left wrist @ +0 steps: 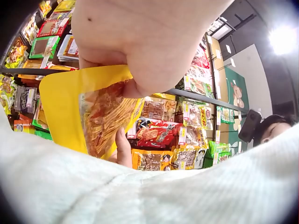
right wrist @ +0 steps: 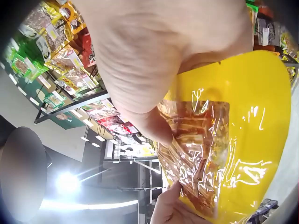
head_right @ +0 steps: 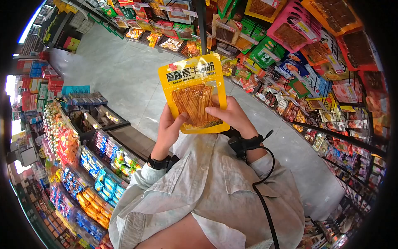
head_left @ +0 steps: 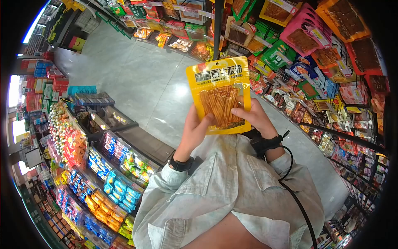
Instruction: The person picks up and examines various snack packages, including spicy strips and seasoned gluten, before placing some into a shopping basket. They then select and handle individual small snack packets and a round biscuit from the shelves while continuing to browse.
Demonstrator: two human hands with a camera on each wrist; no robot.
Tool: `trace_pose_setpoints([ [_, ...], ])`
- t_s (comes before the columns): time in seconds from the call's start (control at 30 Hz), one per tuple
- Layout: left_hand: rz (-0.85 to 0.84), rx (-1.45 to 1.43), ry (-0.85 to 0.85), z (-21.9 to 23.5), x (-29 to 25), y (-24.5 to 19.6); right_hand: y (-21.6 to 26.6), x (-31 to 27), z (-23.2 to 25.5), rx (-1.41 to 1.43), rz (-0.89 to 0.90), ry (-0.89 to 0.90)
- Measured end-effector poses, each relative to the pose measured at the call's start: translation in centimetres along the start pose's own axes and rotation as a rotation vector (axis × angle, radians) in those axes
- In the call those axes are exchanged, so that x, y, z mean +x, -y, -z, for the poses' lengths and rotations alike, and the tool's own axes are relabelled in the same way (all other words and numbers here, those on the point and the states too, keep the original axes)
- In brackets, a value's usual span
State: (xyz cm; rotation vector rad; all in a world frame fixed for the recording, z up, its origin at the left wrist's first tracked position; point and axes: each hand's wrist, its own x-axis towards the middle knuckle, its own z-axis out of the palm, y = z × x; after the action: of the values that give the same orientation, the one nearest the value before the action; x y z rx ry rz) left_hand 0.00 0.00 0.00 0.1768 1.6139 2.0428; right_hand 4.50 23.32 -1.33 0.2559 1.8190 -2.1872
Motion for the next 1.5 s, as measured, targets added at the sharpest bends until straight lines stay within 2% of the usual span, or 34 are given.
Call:
trace_pose_setpoints([
  [0.17,-0.010,-0.012,-0.006,-0.2,0.1,0.2,0.3,-0.1,-0.9,-0.035,0.103,-0.084],
  [0.3,0.003,-0.030,0.004,-0.2,-0.1,-0.1,-0.5,-0.2,-0.7,-0.121,0.100,-0.111],
  [0.57,-0.036,0.018,0.019,-0.1,0.2,0.8,1.2,-0.5,-1.7,-0.128,0.128,-0.179],
  [0.67,-0.045,0.015,0.033,0.0,0.1,0.7,0.7,-0.4,-1.3,-0.082,0.062,-0.110],
  [0.77,-0.155,0.191,-0.052,0.2,0.3,1.7,-1.9,0.8,-1.4,-0.159,0.293,-0.297],
  [0.87,-0.160,0.290,-0.167,-0.3,0.3,1.4,-1.3,0.8,-1.5,-0.309,0.249,-0.461],
  [0.97,-0.081,0.664,-0.091,-1.2,0.1,-0.5,-0.5,0.5,-3.3,0.011,0.363,-0.236],
  [1.0,-0.301,0.662,0.032,-1.7,0.4,-0.5,-0.6,0.4,-3.1,0.073,0.270,-0.203],
  [1.07,-0.502,0.802,0.175,-2.8,0.6,-0.8,-0.9,-0.1,-2.9,0.198,0.080,-0.138],
  [1.1,-0.606,0.871,0.241,-3.1,0.6,-1.1,-0.8,0.0,-2.7,0.343,0.047,-0.202],
  [1.17,-0.518,0.788,0.291,-2.8,0.5,-1.3,-0.1,0.6,-2.4,0.635,-0.017,-0.325],
  [1.2,-0.502,0.754,0.289,-2.4,0.3,-1.3,0.5,0.6,-2.5,0.667,0.052,-0.334],
  [1.3,-0.414,0.640,0.271,-1.0,0.0,-1.2,1.0,0.3,-2.9,0.729,0.067,-0.339],
  [1.33,-0.382,0.599,0.266,-0.5,0.0,-1.2,0.9,0.2,-3.0,0.739,0.065,-0.326],
  [1.43,-0.443,0.727,0.271,0.7,0.0,-1.1,-0.7,0.4,-3.5,0.640,0.002,-0.430],
  [1.5,-0.424,0.687,0.222,-0.1,-0.2,-1.6,-0.5,0.1,-4.8,0.569,-0.014,-0.343],
])
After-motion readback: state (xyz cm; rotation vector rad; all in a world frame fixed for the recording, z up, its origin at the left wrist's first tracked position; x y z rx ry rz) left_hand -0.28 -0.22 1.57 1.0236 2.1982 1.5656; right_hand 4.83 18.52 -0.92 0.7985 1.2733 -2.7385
